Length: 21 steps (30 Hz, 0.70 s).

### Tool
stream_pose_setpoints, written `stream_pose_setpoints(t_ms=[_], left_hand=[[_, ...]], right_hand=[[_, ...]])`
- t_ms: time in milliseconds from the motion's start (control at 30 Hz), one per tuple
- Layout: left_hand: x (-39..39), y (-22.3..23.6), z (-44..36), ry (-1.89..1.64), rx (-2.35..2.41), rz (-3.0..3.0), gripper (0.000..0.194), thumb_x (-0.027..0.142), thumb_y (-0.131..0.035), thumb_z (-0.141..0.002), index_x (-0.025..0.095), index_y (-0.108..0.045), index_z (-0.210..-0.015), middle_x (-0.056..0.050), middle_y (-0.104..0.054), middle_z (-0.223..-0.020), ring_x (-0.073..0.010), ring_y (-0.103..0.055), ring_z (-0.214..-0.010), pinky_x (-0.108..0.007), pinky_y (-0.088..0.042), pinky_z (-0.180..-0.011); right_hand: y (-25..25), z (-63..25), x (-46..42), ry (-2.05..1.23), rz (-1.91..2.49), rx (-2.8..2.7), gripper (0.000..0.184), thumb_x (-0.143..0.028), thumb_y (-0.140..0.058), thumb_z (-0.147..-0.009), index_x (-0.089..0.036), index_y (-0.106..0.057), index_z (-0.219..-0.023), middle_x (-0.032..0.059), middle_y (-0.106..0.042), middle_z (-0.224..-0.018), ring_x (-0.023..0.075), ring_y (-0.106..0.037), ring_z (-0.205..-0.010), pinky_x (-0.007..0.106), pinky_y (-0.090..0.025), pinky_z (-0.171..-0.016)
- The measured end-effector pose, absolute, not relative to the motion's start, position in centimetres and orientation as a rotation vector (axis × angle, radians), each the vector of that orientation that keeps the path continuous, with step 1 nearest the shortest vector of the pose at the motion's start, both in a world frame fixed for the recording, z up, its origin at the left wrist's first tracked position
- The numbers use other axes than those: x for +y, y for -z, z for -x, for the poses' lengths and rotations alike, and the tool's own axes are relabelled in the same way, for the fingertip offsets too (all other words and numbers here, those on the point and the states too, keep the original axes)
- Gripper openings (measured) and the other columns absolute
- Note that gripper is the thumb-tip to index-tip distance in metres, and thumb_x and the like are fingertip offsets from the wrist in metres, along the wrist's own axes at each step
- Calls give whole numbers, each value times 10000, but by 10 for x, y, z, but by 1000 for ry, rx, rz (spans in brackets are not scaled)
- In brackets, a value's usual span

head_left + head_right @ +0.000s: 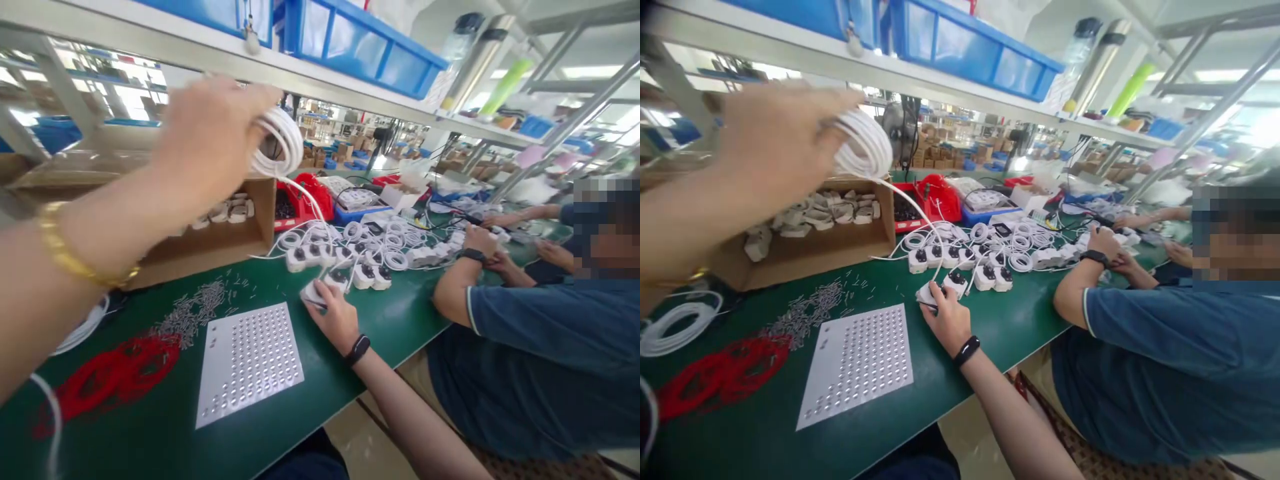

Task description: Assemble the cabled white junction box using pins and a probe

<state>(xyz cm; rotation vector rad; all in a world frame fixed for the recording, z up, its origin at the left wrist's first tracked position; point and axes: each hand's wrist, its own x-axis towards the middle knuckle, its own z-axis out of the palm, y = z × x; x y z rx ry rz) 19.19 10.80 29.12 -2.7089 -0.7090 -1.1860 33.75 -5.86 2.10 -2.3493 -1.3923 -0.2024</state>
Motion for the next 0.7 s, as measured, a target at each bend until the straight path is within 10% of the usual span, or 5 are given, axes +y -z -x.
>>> stream_pose_setpoints(t_ms=[233,433,700], left_hand=[[116,-227,-342,1087,-630,3045,407,106,-403,-847,186,-529,-1225,-98,-587,-1086,-215,-541,-1034,-370,-412,-940],[115,-162,-376,809,-583,3250,768,94,-544,-707,69,-215,-1401,-187,-380,-1365,-255,-426,-1228,-308,-408,-971],[117,-66,-281,388,-471,3331,401,231,-394,-874,154,-480,-1258,-103,-448,-1355,-230,-327,-1307,-388,-244,-1092]], right_hand=[[-21,-340,-96,89,2499,-1629,594,-405,-554,-843,-341,-323,-1386,130,-229,-1484,217,-660,-827,322,-533,-663],[-31,-359,-94,89,2555,-1698,590,-418,-534,-854,-391,-289,-1390,146,-218,-1493,221,-675,-774,334,-534,-628],[-18,-373,-61,221,2652,-1463,554,-416,-479,-885,-310,-309,-1401,182,-291,-1451,211,-672,-746,303,-523,-592]])
